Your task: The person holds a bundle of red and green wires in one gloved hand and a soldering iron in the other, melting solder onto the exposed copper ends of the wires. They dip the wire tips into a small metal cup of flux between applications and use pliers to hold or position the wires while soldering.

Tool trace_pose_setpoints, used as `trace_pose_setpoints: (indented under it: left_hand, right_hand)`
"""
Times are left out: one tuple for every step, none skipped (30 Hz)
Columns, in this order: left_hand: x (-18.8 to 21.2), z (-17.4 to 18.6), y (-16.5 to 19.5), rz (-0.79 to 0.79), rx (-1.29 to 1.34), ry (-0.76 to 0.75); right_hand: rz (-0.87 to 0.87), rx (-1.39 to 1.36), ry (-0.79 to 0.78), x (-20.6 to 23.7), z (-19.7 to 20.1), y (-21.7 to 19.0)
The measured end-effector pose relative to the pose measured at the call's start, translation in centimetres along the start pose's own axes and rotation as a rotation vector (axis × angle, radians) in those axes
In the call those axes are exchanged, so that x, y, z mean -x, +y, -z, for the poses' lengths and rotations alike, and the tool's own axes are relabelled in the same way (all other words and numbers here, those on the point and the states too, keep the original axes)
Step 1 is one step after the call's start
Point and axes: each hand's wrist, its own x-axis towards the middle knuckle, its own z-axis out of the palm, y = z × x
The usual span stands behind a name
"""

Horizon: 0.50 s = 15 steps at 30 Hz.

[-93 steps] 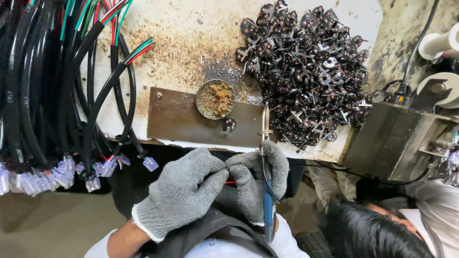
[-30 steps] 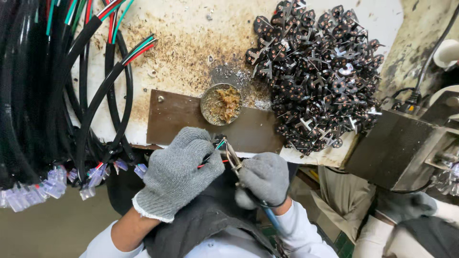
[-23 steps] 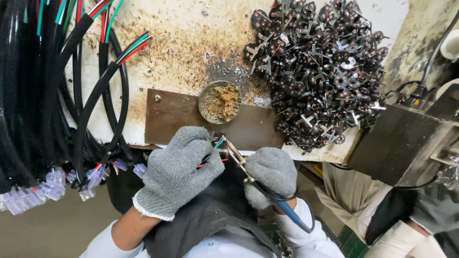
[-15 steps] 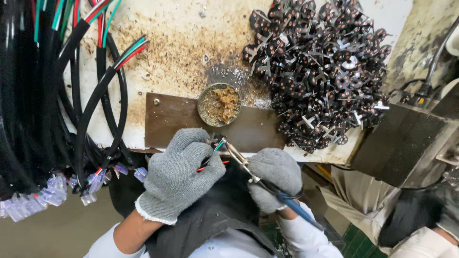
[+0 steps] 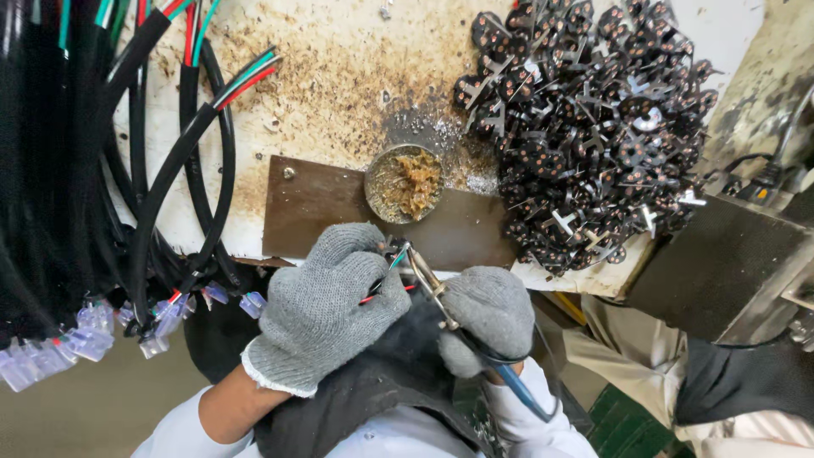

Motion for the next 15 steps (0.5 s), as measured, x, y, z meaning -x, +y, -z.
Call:
trace_pose_setpoints:
  left_hand:
    - [0.1,-0.1,-0.1,0.004,0.002,0.006]
    - [0.2,-0.2,-0.1,0.003,0.006,0.010]
    - [0.4,-0.2,-0.1,0.003,0.008,-0.004]
    - [0.4,-0.2,-0.1,-0.004,0.007,-0.009]
    - [0.5,-0.2,0.0,-0.014,0.006,-0.009]
    - [0.4,-0.1,0.1,-0.028,0.013,-0.002]
    - [0.4,-0.1,0.2,-0.043,0.018,0.008]
    - [0.3,0.0,0.3,-0.047,0.025,0.021]
    - [0.2,0.1,0.5,-0.056,0.021,0.029]
    - [0.0,0.2,0.5,-0.065,0.016,0.036]
    - [-0.1,0.3,0.6,-0.072,0.014,0.036]
    - [-0.1,0.3,0.7,-0.072,0.012,0.041]
    - [-0.2,0.3,0.7,-0.066,0.009,0.044]
    - [-0.1,0.3,0.7,-0.056,0.007,0.038]
    - [-0.1,0.2,0.7,-0.043,0.005,0.033]
  right_hand:
    - [0.016,-0.018,-0.004,-0.2,-0.1,-0.1]
    - [0.032,-0.033,-0.003,-0.4,-0.3,-0.2]
    - [0.057,-0.046,0.001,-0.6,-0.3,-0.4]
    - [0.045,-0.008,0.042,-0.7,-0.4,-0.7]
    - [0.038,0.030,0.083,-0.8,-0.5,-0.9]
    - [0.038,0.069,0.127,-0.9,-0.4,-1.1]
    - [0.046,0.042,0.138,-1.1,-0.3,-1.3]
    - [0.051,0.009,0.138,-1.3,-0.2,-1.3]
    - [0.055,-0.027,0.133,-1.5,-0.1,-1.4]
    - [0.041,-0.032,0.104,-1.7,0.0,-1.4]
    - [0.020,-0.036,0.075,-1.9,0.1,-1.4]
    - [-0.004,-0.041,0.044,-2.0,0.2,-1.4]
    - [0.055,-0.043,0.037,-2.2,0.2,-1.3]
    - [0.106,-0.047,0.031,-2.3,0.1,-1.3]
    - [0.152,-0.049,0.031,-2.4,0.2,-1.3]
